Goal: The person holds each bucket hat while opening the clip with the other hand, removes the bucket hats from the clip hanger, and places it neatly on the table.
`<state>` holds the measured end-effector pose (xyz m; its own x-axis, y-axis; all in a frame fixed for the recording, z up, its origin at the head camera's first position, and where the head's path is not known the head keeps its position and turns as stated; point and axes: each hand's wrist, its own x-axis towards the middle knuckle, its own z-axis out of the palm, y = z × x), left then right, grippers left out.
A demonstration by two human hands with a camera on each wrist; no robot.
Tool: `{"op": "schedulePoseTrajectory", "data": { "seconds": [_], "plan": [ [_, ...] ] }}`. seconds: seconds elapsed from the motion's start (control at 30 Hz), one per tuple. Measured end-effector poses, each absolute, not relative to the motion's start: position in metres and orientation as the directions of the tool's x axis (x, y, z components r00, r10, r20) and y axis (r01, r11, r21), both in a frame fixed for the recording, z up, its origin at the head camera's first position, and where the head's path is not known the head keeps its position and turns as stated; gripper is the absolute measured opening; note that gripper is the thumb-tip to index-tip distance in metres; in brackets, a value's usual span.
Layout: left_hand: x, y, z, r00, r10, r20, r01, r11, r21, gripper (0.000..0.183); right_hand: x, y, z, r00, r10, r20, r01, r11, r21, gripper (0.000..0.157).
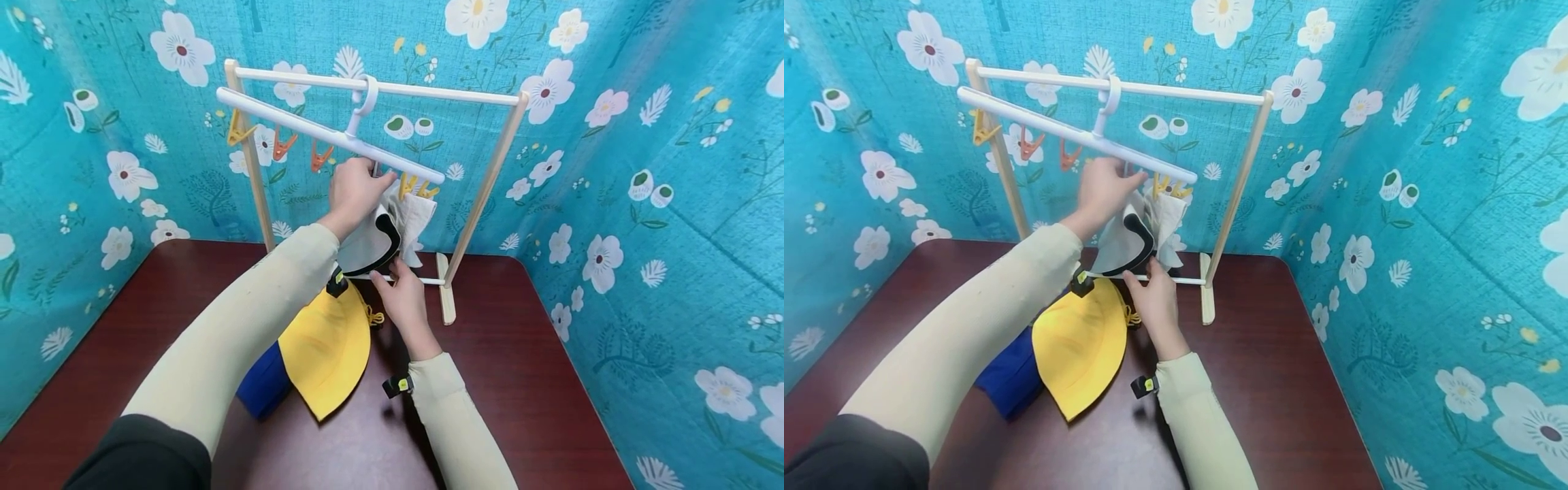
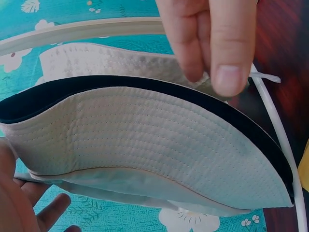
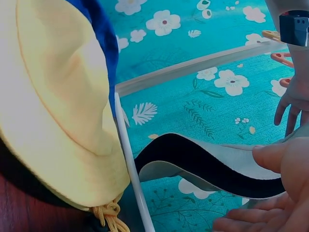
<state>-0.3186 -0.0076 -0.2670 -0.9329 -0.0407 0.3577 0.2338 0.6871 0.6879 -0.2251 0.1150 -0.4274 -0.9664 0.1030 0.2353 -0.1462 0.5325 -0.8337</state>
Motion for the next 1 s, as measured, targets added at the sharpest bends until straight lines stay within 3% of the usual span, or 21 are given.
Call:
{"op": "schedulePoseTrajectory", "data": {
  "seconds": [0.13,0.37,1.0],
  "plan": [
    [-0.318,-0.006,-0.266,-0.929,-0.029,0.369,0.245,0.698,0.673,0.042,-0.233,0.114,-0.426,-0.963,0.131,0.234,-0.148,0.469,-0.871,0.073],
    [-0.319,-0.005,-0.268,-0.92,-0.027,0.391,0.272,0.675,0.686,0.042,-0.243,0.111,-0.417,-0.929,0.191,0.318,-0.244,0.333,-0.911,0.054],
    [-0.318,-0.006,-0.268,-0.93,-0.038,0.365,0.26,0.633,0.729,0.042,-0.253,0.108,-0.392,-0.88,0.211,0.425,-0.226,0.6,-0.767,0.021]
  ]
}}
